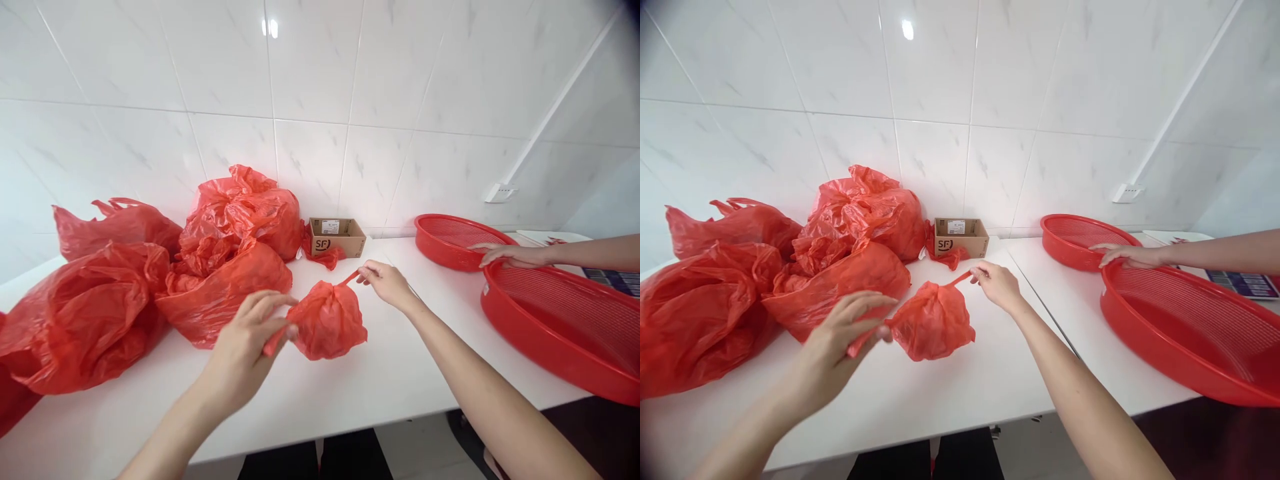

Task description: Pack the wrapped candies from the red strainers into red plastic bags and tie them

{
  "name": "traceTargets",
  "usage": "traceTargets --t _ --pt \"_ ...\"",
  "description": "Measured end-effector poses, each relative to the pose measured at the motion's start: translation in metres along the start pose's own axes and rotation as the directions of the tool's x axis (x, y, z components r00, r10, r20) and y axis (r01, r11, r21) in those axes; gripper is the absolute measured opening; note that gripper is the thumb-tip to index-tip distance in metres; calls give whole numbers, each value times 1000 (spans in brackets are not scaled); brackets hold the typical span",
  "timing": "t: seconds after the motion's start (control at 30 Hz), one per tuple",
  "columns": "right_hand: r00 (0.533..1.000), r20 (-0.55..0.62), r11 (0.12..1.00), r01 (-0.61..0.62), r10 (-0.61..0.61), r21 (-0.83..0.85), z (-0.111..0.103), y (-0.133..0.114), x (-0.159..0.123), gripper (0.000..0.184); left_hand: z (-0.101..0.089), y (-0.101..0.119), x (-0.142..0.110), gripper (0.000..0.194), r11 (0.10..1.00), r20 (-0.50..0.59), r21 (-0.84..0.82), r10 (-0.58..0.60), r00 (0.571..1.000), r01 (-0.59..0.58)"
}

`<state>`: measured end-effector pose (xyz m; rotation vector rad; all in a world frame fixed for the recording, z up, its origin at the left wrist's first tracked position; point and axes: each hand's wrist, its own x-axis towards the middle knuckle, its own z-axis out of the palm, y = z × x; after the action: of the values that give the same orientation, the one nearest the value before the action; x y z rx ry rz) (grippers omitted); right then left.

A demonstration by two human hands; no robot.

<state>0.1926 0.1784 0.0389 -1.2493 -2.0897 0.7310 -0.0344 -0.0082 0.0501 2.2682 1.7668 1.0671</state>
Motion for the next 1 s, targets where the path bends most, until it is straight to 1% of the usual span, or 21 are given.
traceTargets --t 0.03,0.07,0.1,0.13,0.2,0.23,0.27,0.3,0.33,0.37,0.43,0.47,0.57,0.63,0.67,0.73,0.8,0.87,0.93,1.0 --pt "1000 -1 999 -21 21 -34 2 5 6 23 4 0 -6 34 993 50 -107 -47 998 52" --pt "1000 -4 999 -21 21 -44 5 6 9 23 8 0 -10 37 966 95 -233 -93 991 113" --pt "1000 -14 999 -9 9 -40 6 3 11 24 12 0 -11 38 912 128 -373 -134 983 173" --pt "1000 -29 999 6 -7 -37 6 -4 10 25 15 -1 -8 39 825 136 -523 -169 976 216" --pt "996 -27 996 84 -83 28 2 -27 4 28 19 -2 3 43 577 117 -782 -238 964 237" --pt "989 -6 985 148 -148 94 -1 -41 0 29 21 -3 11 44 457 116 -859 -269 956 232" --pt "974 20 961 218 -224 170 -4 -55 -4 29 22 -3 19 43 372 134 -897 -290 948 240" --pt "951 50 928 284 -304 243 -7 -68 -9 28 23 -2 26 43 331 174 -904 -292 940 270" --pt "923 80 893 337 -375 299 -7 -79 -12 27 24 0 33 42 331 231 -888 -277 933 318" --pt "897 108 867 375 -428 327 -6 -87 -16 26 25 3 39 40 357 294 -858 -252 922 371" --pt "868 144 853 415 -476 315 0 -96 -20 26 29 10 45 32 408 371 -803 -228 900 434" --pt "864 158 856 418 -478 305 5 -96 -21 25 31 12 47 30 419 374 -794 -234 897 440" --pt "883 208 896 367 -420 250 17 -85 -21 19 36 13 48 38 435 299 -808 -279 912 398" --pt "903 233 930 331 -362 162 18 -76 -20 19 38 10 46 40 442 258 -820 -281 924 364" --pt "914 214 938 327 -344 112 17 -74 -21 18 39 9 44 38 441 246 -825 -281 928 353" --pt "934 115 941 333 -338 58 10 -75 -28 13 40 7 42 32 434 229 -834 -290 929 341" --pt "941 -8 939 337 -337 70 4 -81 -41 10 39 8 39 29 432 223 -835 -303 927 342" --pt "946 -83 940 323 -315 114 2 -87 -58 11 35 10 37 29 442 216 -831 -305 928 339" --pt "964 -99 951 261 -248 164 5 -86 -74 13 29 12 36 26 479 190 -817 -299 935 320" --pt "985 -46 963 172 -166 207 12 -79 -85 15 23 11 35 22 513 188 -800 -280 941 313"
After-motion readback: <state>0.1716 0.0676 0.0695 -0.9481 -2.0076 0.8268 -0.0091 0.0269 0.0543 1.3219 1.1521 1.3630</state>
